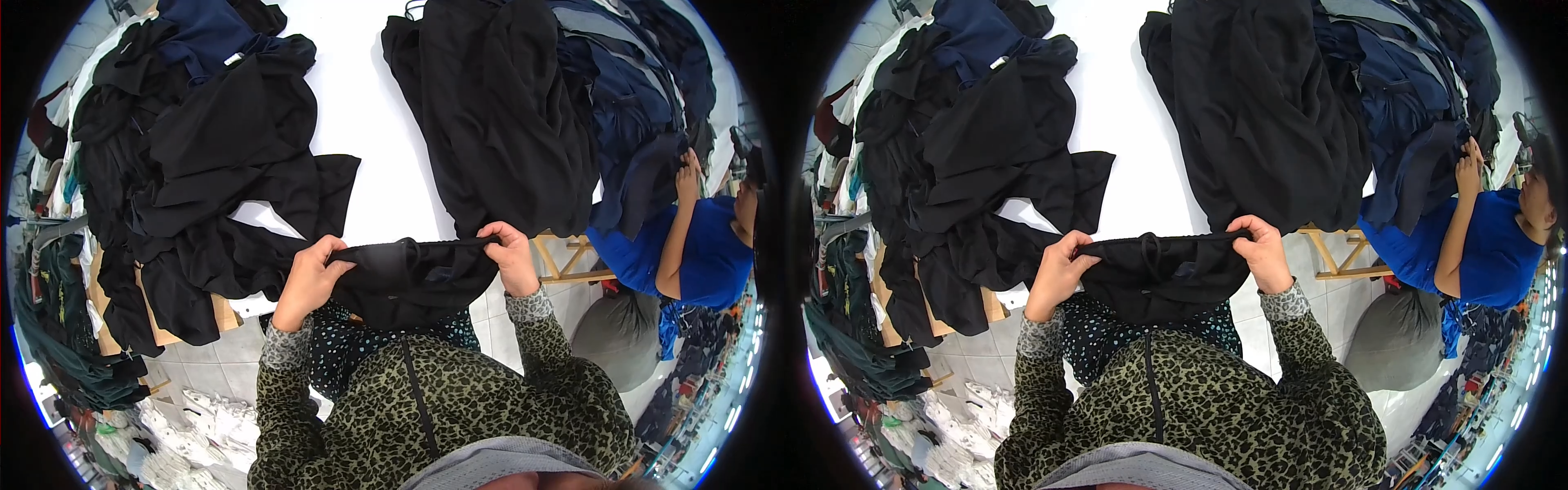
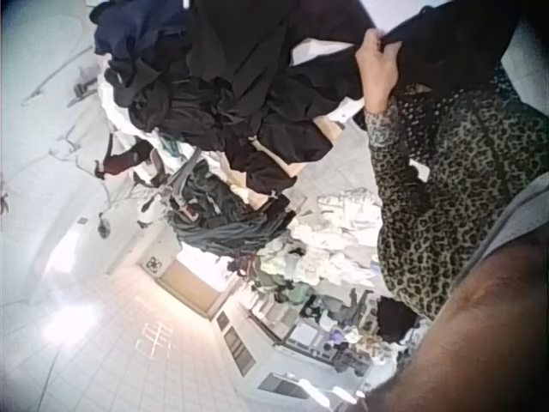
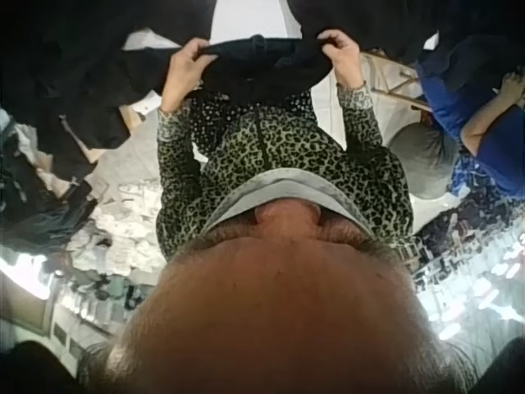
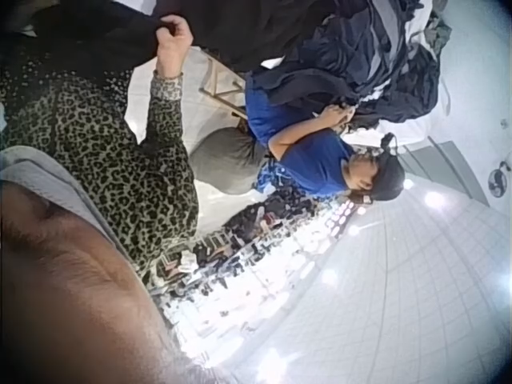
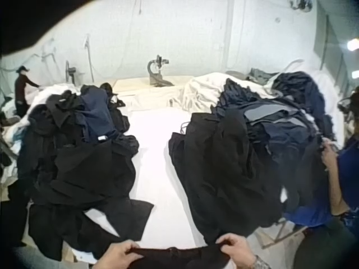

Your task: Inspecting black fabric garments and using thread nippers to trim loose thread ends.

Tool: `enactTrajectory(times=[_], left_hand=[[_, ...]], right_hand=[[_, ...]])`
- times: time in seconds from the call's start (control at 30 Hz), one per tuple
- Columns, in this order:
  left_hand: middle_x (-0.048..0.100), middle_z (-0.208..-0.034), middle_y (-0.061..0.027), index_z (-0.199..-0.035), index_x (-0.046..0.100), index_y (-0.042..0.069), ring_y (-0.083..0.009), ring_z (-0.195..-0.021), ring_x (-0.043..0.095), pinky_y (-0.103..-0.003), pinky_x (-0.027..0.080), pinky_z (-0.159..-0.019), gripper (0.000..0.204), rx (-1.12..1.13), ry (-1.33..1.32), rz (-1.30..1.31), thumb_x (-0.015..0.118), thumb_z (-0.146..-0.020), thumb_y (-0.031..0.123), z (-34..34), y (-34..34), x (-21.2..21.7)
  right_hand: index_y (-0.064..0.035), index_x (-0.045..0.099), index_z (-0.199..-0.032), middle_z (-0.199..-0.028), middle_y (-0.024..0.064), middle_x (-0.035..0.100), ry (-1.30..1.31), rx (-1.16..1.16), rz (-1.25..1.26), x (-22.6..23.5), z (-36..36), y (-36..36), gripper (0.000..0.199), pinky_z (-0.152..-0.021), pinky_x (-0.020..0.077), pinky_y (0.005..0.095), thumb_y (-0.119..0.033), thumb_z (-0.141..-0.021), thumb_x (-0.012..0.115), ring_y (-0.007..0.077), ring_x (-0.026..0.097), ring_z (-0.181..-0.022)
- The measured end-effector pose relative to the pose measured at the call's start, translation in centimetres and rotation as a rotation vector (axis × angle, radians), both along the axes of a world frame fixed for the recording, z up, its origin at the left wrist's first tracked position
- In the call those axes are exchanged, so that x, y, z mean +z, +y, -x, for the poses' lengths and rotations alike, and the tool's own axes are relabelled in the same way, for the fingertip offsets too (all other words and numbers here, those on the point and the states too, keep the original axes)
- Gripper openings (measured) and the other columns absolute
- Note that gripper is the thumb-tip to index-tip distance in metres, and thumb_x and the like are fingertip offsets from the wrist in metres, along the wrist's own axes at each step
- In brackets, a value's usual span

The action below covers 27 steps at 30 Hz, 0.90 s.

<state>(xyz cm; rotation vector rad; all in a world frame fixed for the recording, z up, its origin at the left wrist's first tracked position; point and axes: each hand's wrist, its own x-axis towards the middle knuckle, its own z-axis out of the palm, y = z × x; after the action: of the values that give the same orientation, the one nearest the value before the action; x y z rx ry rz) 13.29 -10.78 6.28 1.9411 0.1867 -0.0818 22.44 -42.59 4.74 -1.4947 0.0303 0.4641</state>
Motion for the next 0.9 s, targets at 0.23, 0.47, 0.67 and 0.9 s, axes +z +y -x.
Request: enactTrajectory(times=[0.23, 0.47, 0.67, 0.9], left_hand=[[0.062, -0.073, -0.0101, -0.089, 0.056, -0.002, -0.0128, -0.063, 0.056, -0.026, 0.043, -0.058, 0.017, 0.063, 0.056, 0.006, 0.066, -0.077, 0.002, 1.4, 0.5, 0.0], [0.062, -0.082, -0.0125, -0.09, 0.056, -0.003, -0.0202, -0.072, 0.061, -0.028, 0.046, -0.066, 0.021, 0.064, 0.03, -0.033, 0.068, -0.073, 0.001, 1.6, 0.3, 0.0], [0.06, -0.08, -0.0114, -0.088, 0.057, 0.0, -0.0253, -0.072, 0.059, -0.031, 0.047, -0.065, 0.021, 0.123, -0.085, -0.247, 0.07, -0.073, 0.005, 1.4, -0.5, -0.4], [0.054, -0.086, -0.0071, -0.095, 0.059, -0.002, -0.0159, -0.071, 0.051, -0.028, 0.044, -0.065, 0.036, 0.105, -0.101, -0.24, 0.079, -0.07, 0.016, 3.2, 0.5, -2.2]], right_hand=[[0.0008, 0.061, -0.089, -0.087, 0.0017, 0.061, 0.077, -0.045, -0.044, -1.0, -0.6, -1.1, 0.021, -0.076, 0.0431, 0.0211, 0.008, -0.072, 0.05, 0.0092, 0.055, -0.08], [0.0005, 0.061, -0.089, -0.088, 0.0027, 0.062, 0.111, -0.052, -0.066, -1.1, -0.5, -1.2, 0.022, -0.077, 0.0437, 0.0214, 0.009, -0.072, 0.05, 0.0096, 0.056, -0.08], [0.0016, 0.06, -0.096, -0.09, 0.0026, 0.062, 0.127, 0.036, -0.052, -1.5, 0.0, -0.7, 0.023, -0.079, 0.0444, 0.0215, 0.007, -0.075, 0.053, 0.0095, 0.056, -0.082], [-0.0008, 0.054, -0.108, -0.099, 0.0034, 0.06, 0.438, 0.059, -0.128, -6.2, 3.2, -3.5, 0.023, -0.084, 0.0467, 0.0237, -0.002, -0.086, 0.057, 0.0101, 0.058, -0.092]])
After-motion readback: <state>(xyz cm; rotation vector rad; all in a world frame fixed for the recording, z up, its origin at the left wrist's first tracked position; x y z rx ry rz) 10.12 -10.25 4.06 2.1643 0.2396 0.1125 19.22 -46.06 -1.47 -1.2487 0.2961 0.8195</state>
